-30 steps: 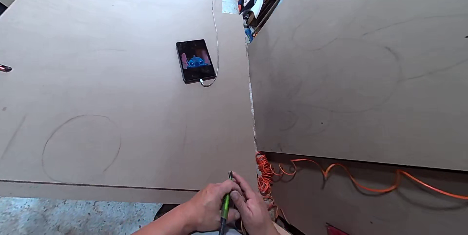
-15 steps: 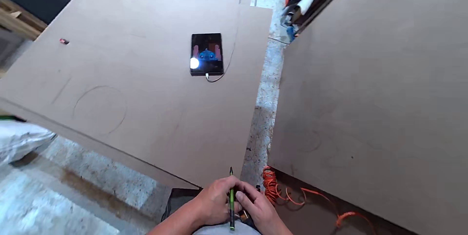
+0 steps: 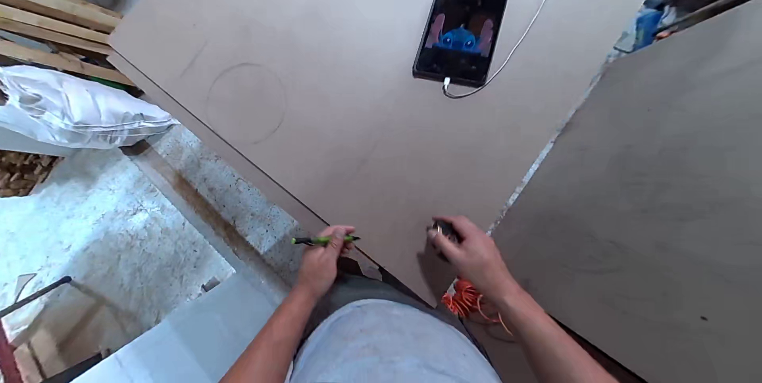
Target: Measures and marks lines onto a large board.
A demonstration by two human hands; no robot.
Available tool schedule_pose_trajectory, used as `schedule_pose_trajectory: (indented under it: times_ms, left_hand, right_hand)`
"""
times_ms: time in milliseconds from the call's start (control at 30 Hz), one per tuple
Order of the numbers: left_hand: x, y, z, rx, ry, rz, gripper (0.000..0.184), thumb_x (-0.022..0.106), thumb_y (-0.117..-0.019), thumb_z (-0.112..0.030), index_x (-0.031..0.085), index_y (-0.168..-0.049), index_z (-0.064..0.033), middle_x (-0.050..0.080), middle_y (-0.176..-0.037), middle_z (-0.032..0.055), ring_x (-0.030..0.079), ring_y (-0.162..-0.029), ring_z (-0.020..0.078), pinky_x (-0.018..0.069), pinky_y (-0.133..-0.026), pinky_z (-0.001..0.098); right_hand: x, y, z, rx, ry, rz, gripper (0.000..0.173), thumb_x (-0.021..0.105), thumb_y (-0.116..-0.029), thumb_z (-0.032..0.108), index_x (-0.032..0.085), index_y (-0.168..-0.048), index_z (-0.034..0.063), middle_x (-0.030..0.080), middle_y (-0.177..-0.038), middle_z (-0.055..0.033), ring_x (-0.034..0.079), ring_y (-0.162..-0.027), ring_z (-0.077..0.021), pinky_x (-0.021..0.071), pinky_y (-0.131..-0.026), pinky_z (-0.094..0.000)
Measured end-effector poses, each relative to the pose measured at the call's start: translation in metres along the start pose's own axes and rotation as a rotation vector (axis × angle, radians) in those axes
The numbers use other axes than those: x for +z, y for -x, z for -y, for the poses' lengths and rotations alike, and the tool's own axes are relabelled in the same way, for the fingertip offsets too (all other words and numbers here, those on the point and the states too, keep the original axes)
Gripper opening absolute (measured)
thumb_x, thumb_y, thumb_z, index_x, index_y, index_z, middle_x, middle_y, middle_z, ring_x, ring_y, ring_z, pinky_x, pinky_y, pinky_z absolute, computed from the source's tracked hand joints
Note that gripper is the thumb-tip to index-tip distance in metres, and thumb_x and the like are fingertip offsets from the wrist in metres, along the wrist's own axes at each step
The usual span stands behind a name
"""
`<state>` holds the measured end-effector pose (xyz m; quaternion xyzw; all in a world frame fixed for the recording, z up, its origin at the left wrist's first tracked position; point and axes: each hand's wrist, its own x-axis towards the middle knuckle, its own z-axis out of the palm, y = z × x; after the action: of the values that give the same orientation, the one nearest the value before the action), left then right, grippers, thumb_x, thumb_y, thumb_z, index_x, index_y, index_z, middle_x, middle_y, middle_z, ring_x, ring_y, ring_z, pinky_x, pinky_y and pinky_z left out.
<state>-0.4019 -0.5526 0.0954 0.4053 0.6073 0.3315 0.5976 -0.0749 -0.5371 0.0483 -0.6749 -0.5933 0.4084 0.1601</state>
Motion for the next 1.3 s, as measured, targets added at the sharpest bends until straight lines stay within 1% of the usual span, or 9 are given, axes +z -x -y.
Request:
schedule_pose_trajectory:
  times_ms: [167, 367, 533, 700, 767, 900, 1067, 1167, 1300]
  left_hand:
    - [-0.074, -0.045, -0.007, 0.020, -0.199, -0.062, 0.020, 0.062, -0.1031, -0.022, 0.073, -0.111, -0.0080, 0.076, -0.093, 0.0069, 0.074, -0.082, 0.0204, 0.0647, -0.079, 0.0394]
    - [-0.142, -0.116, -0.038, 0.055, -0.247, 0.066, 0.014, 0.071, -0.0970, -0.015, 0.076, -0.107, -0.0073, 0.076, -0.092, 0.0091, 0.074, -0.082, 0.0226, 0.0640, -0.080, 0.0408]
    - [-0.188, -0.149, -0.055, 0.074, -0.253, 0.189, 0.018, 0.073, -0.0946, -0.017, 0.075, -0.110, -0.0072, 0.075, -0.098, 0.0105, 0.072, -0.085, 0.0232, 0.0621, -0.082, 0.0389]
    - [-0.221, -0.143, -0.052, 0.019, -0.285, 0.168, 0.023, 0.077, -0.0909, -0.020, 0.075, -0.111, -0.0084, 0.075, -0.101, 0.0129, 0.074, -0.088, 0.0263, 0.0631, -0.082, 0.0406]
    - [-0.228, -0.143, -0.053, 0.024, -0.311, 0.205, 0.022, 0.076, -0.0918, -0.020, 0.075, -0.111, -0.0088, 0.075, -0.100, 0.0119, 0.073, -0.086, 0.0245, 0.0623, -0.080, 0.0381]
    - [-0.236, -0.170, -0.054, 0.048, -0.321, 0.358, 0.022, 0.076, -0.0880, -0.017, 0.074, -0.107, -0.0078, 0.075, -0.096, 0.0114, 0.073, -0.082, 0.0224, 0.0632, -0.076, 0.0367]
    - [-0.215, -0.241, -0.067, 0.103, -0.387, 0.748, 0.021, 0.074, -0.0907, -0.017, 0.073, -0.110, -0.0080, 0.073, -0.099, 0.0108, 0.070, -0.081, 0.0213, 0.0607, -0.072, 0.0348]
    - [-0.188, -0.282, -0.074, 0.180, -0.411, 1.013, 0.024, 0.069, -0.0933, -0.018, 0.071, -0.113, -0.0048, 0.074, -0.104, 0.0118, 0.072, -0.088, 0.0231, 0.0627, -0.078, 0.0387]
    - [-0.160, -0.304, -0.089, 0.242, -0.366, 1.081, 0.021, 0.065, -0.0970, -0.022, 0.073, -0.108, -0.0058, 0.074, -0.099, 0.0092, 0.071, -0.084, 0.0206, 0.0618, -0.078, 0.0378]
  right_hand:
    - [-0.006, -0.085, 0.041, 0.045, 0.082, -0.156, 0.044, 0.067, -0.0959, 0.041, 0.068, -0.130, 0.0129, 0.067, -0.119, -0.0118, 0.067, -0.104, -0.0281, 0.0570, -0.087, -0.0554]
    - [0.001, -0.166, 0.072, 0.119, 0.062, -0.358, 0.059, 0.068, -0.0938, 0.048, 0.061, -0.138, 0.0106, 0.061, -0.132, -0.0162, 0.062, -0.119, -0.0322, 0.0520, -0.098, -0.0566]
    - [0.038, -0.127, 0.073, 0.200, -0.068, -0.649, 0.092, 0.068, -0.0922, 0.055, 0.029, -0.162, 0.0093, 0.035, -0.162, -0.0188, 0.048, -0.141, -0.0299, 0.0457, -0.113, -0.0482]
    - [0.113, -0.071, 0.072, 0.266, 0.155, -0.661, 0.080, 0.050, -0.1011, 0.052, 0.026, -0.164, 0.0085, 0.023, -0.171, -0.0129, 0.025, -0.157, -0.0296, 0.0226, -0.127, -0.0517]
    - [0.135, -0.071, 0.079, 0.263, 0.239, -0.629, 0.074, 0.041, -0.1039, 0.052, 0.031, -0.162, 0.0085, 0.022, -0.171, -0.0115, 0.017, -0.159, -0.0296, 0.0112, -0.129, -0.0549]
    - [0.152, -0.082, 0.109, 0.343, 0.222, -0.586, 0.072, 0.043, -0.1028, 0.052, 0.034, -0.162, 0.0120, 0.020, -0.172, -0.0116, 0.012, -0.160, -0.0312, 0.0067, -0.129, -0.0596]
    - [0.178, -0.096, 0.117, 0.463, 0.357, -0.645, 0.070, 0.033, -0.1044, 0.054, 0.033, -0.163, 0.0157, 0.024, -0.172, -0.0062, 0.016, -0.160, -0.0267, 0.0101, -0.129, -0.0558]
    - [0.178, -0.100, 0.115, 0.508, 0.407, -0.678, 0.069, 0.033, -0.1036, 0.056, 0.038, -0.161, 0.0184, 0.028, -0.170, -0.0024, 0.020, -0.159, -0.0251, 0.0138, -0.129, -0.0533]
    - [0.178, -0.100, 0.113, 0.503, 0.417, -0.681, 0.069, 0.032, -0.1030, 0.056, 0.036, -0.162, 0.0196, 0.027, -0.171, -0.0015, 0.019, -0.159, -0.0241, 0.0135, -0.129, -0.0527]
